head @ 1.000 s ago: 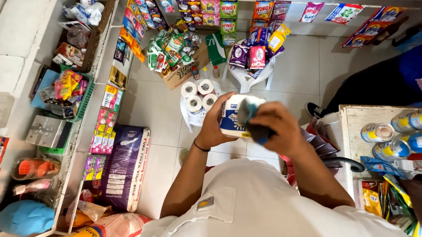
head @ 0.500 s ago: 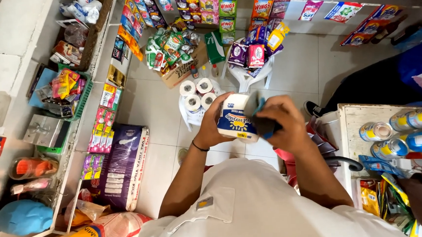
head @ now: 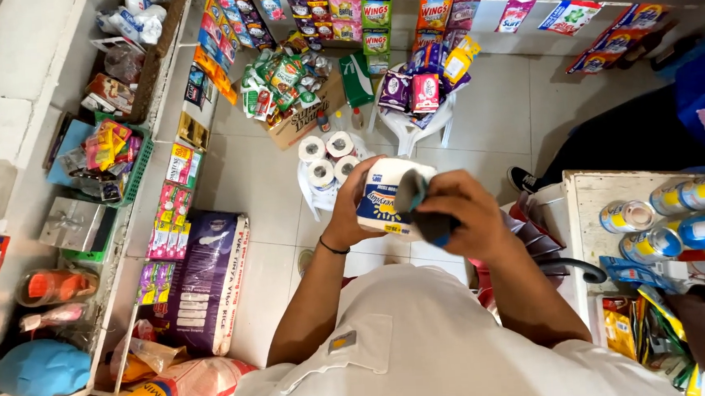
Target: Cleaning individual toilet paper rolls with a cloth and placing them onto a display shelf.
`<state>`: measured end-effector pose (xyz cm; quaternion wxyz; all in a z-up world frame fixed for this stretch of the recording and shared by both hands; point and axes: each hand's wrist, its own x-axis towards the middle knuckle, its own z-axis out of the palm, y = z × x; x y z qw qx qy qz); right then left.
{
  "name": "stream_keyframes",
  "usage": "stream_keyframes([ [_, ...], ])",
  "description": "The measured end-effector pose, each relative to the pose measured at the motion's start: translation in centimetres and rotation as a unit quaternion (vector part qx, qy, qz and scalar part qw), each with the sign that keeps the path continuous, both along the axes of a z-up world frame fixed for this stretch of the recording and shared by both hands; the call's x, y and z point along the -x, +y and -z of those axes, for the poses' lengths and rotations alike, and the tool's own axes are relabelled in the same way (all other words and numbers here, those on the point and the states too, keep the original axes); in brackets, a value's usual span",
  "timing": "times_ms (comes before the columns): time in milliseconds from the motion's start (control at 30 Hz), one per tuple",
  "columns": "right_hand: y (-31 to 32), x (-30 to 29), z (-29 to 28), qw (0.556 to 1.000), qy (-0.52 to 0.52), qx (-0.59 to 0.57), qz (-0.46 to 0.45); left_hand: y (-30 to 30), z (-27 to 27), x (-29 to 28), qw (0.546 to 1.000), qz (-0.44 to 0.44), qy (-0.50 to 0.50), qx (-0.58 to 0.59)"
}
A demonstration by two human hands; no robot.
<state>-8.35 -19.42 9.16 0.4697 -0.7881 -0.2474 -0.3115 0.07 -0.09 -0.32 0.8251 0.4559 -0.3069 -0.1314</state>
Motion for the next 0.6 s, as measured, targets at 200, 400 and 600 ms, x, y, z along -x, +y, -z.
stream_keyframes([
  [200,-0.1,-0.6,-0.8,0.999,-0.010,0.021,0.030,0.1,0.3,0.2,1.000,-0.015,0.013,0.013],
  [400,-0.4,-0.7,-0.6,1.000,0.009,0.012,-0.001,0.3,0.5,0.0,1.000,-0.020,0.011,0.007],
  [600,0.4,-0.7,0.1,1.000,0.016,0.011,0.025,0.3,0.4,0.2,0.999,-0.030,0.026,0.008],
])
